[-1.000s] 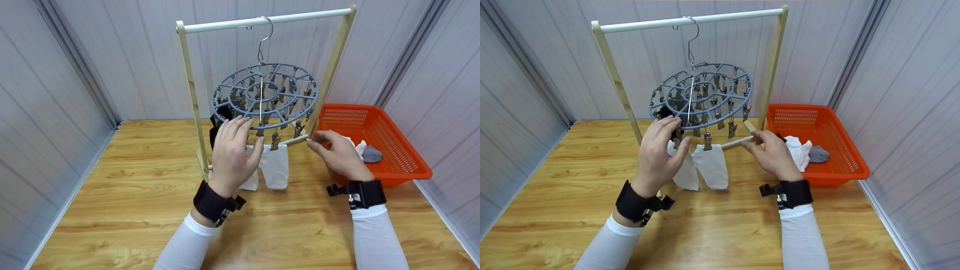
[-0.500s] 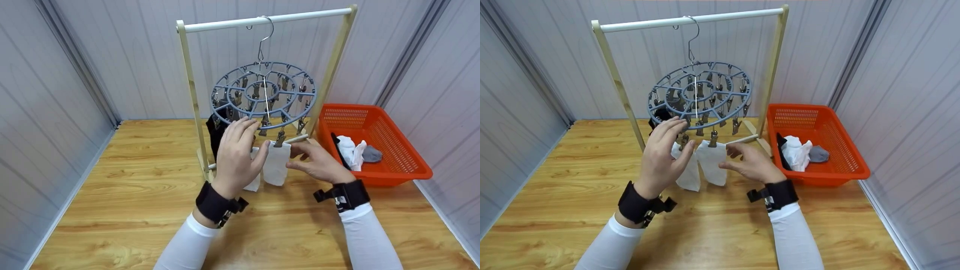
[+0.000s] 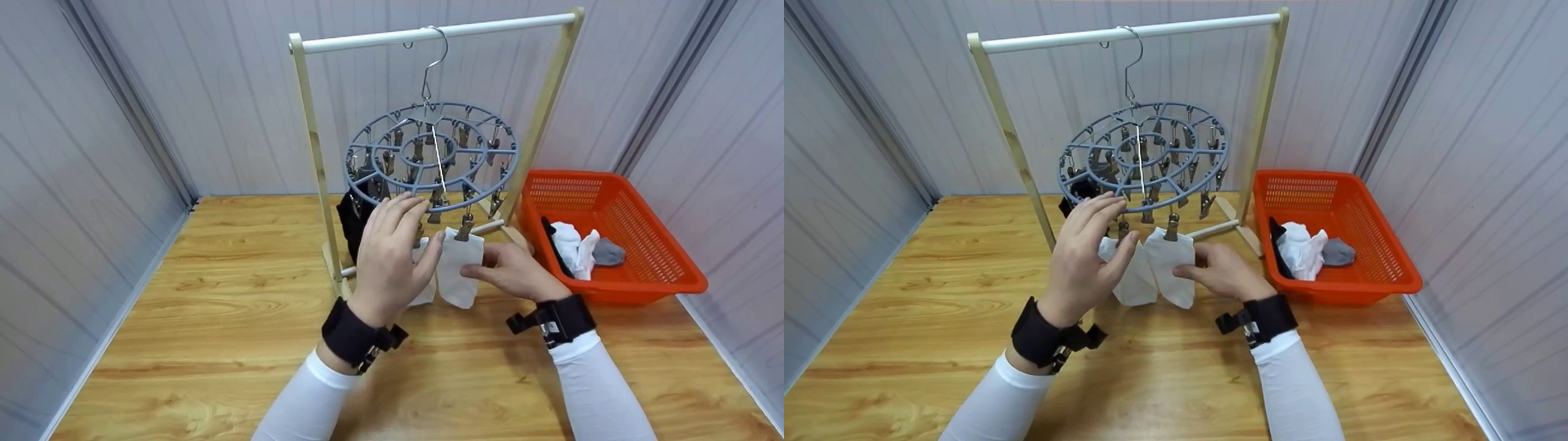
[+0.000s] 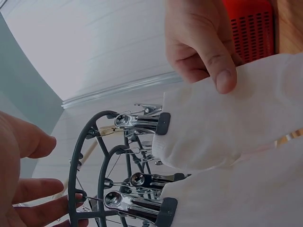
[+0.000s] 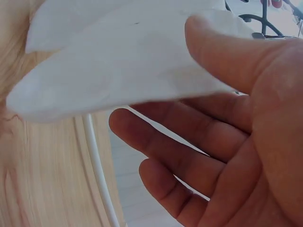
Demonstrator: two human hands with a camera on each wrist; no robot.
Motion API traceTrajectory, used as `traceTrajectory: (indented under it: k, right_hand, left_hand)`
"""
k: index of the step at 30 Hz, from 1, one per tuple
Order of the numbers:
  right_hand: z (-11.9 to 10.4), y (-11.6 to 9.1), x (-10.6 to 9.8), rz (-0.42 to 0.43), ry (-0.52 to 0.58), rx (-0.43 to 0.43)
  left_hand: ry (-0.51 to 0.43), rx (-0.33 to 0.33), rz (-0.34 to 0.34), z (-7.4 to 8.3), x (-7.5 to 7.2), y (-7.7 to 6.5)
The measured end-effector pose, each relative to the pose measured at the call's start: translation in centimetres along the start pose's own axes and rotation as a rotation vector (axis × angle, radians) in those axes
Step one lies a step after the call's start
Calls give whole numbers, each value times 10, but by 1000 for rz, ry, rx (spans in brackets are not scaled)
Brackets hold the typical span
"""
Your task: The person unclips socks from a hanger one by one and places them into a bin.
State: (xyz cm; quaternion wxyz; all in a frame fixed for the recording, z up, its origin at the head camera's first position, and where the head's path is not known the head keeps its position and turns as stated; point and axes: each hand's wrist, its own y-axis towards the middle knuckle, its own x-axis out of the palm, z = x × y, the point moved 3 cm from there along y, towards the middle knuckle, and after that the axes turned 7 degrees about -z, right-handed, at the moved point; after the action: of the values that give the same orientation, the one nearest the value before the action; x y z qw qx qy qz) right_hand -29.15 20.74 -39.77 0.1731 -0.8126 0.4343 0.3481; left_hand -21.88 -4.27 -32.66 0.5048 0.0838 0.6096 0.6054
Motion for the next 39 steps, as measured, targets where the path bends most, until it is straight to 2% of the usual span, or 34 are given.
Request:
traceTrajectory:
  k: [9, 21, 25, 28, 32, 39]
  right_hand:
    - [-3, -1, 0, 42, -23, -38]
    - [-5, -2, 0, -2, -44, -22]
    - [-7, -3, 0, -9, -45, -14]
    - [-9, -4, 0, -10, -41, -17]
    - [-11, -4, 0, -20, -24, -19]
    - [-16, -6, 2, -32, -30, -28]
  left_hand:
    - [4, 3, 17, 1, -1, 0]
    - [-48, 71, 151, 5, -8, 0]
    - [-58, 97, 160, 8, -6, 0]
    - [-74, 115, 121, 10, -2, 1]
    - [-75, 106, 23, 12, 6, -1]
    - [-85, 7, -142, 11, 21, -7]
